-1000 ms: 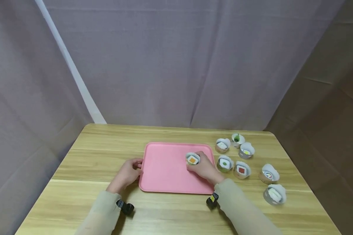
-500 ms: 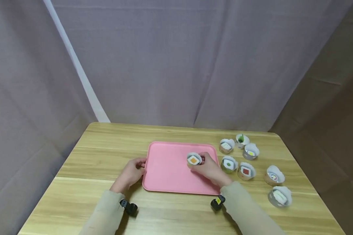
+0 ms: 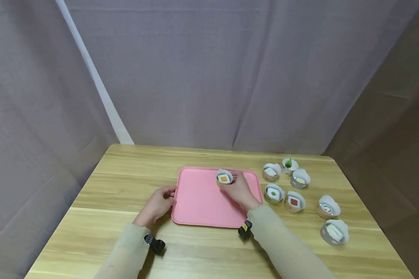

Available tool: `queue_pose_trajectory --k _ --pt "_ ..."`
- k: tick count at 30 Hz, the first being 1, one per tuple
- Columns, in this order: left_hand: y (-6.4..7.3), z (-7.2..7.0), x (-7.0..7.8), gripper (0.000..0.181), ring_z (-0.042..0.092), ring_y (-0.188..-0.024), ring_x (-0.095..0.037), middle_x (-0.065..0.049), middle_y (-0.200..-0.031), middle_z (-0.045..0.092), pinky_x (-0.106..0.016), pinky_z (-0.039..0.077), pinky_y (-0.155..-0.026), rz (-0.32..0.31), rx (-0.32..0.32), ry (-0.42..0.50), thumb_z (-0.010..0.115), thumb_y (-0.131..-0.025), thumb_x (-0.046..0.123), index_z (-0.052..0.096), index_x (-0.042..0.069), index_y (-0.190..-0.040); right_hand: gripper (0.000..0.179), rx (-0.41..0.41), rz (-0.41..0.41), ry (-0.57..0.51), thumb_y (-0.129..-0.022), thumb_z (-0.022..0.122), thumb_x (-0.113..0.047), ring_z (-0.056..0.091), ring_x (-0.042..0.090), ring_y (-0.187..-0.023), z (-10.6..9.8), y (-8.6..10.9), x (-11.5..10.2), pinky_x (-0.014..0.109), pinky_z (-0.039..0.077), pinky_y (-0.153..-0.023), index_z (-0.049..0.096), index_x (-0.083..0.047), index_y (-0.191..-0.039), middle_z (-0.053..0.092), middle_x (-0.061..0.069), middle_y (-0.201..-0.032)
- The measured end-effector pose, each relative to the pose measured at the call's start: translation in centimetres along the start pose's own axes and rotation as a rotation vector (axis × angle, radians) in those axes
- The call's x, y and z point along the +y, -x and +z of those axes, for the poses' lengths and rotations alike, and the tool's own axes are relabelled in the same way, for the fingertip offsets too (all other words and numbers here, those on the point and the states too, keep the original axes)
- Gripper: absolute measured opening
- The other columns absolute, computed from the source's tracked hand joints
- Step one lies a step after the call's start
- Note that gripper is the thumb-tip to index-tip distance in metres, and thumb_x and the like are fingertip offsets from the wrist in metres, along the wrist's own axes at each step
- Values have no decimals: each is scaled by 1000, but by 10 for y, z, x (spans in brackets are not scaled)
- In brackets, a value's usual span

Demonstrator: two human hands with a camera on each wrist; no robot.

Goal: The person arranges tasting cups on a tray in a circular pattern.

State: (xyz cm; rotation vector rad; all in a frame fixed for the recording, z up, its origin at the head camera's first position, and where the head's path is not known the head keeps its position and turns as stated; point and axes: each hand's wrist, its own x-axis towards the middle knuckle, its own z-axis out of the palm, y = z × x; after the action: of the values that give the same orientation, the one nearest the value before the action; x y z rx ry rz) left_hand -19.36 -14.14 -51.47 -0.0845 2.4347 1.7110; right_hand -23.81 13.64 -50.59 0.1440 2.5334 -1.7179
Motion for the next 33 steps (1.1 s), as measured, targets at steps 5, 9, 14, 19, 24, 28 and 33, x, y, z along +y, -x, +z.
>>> queue_pose_trajectory --k 5,9,14,19,24,28,33 --pt "-1 2 4 48 56 -80 -21 -14 -100 59 -29 50 -63 15 2 13 54 -83 -12 56 -2 -130 67 25 34 -70 -80 79 -13 53 28 -107 4 -8 -2 41 46 -92 38 -3 -133 51 15 -118" --pt "0 4 6 49 56 -79 -21 -16 -99 59 -28 49 -61 33 1 14 53 -81 -14 57 -4 -129 63 43 49 -96 -81 77 -10 51 28 -105 5 -12 -2 41 46 -90 41 0 -131 51 16 -118" --pt "2 3 8 48 54 -81 -21 -15 -99 60 -24 46 -59 42 13 -20 54 -82 -14 57 -4 -128 59 41 67 -91 -81 78 -17 50 27 -105 5 -15 -3 41 44 -92 45 -2 -128 52 13 -118" --pt "4 2 9 48 54 -82 -22 -15 -100 59 -25 46 -61 32 13 -30 54 -83 -14 57 -3 -130 57 39 69 -79 -80 79 -20 51 27 -107 6 -16 -3 42 43 -95 47 -3 -125 53 13 -118" --pt "4 4 7 48 54 -85 -22 -15 -101 59 -26 48 -64 31 7 -31 54 -83 -14 57 -3 -130 58 39 73 -67 -80 79 -21 50 27 -107 6 -14 -1 42 42 -95 47 -4 -126 52 13 -119" --pt "3 4 6 47 54 -82 -22 -15 -101 58 -25 46 -61 24 2 -19 54 -84 -14 57 -3 -130 59 47 59 -64 -81 79 -20 50 26 -104 7 -14 -1 40 43 -92 47 -3 -127 52 12 -117" --pt "1 1 2 48 53 -79 -21 -15 -101 58 -25 45 -59 7 -1 3 54 -85 -13 56 -2 -131 55 15 42 -51 -81 78 -16 51 26 -101 10 -15 -2 39 44 -88 50 -1 -126 54 13 -115"
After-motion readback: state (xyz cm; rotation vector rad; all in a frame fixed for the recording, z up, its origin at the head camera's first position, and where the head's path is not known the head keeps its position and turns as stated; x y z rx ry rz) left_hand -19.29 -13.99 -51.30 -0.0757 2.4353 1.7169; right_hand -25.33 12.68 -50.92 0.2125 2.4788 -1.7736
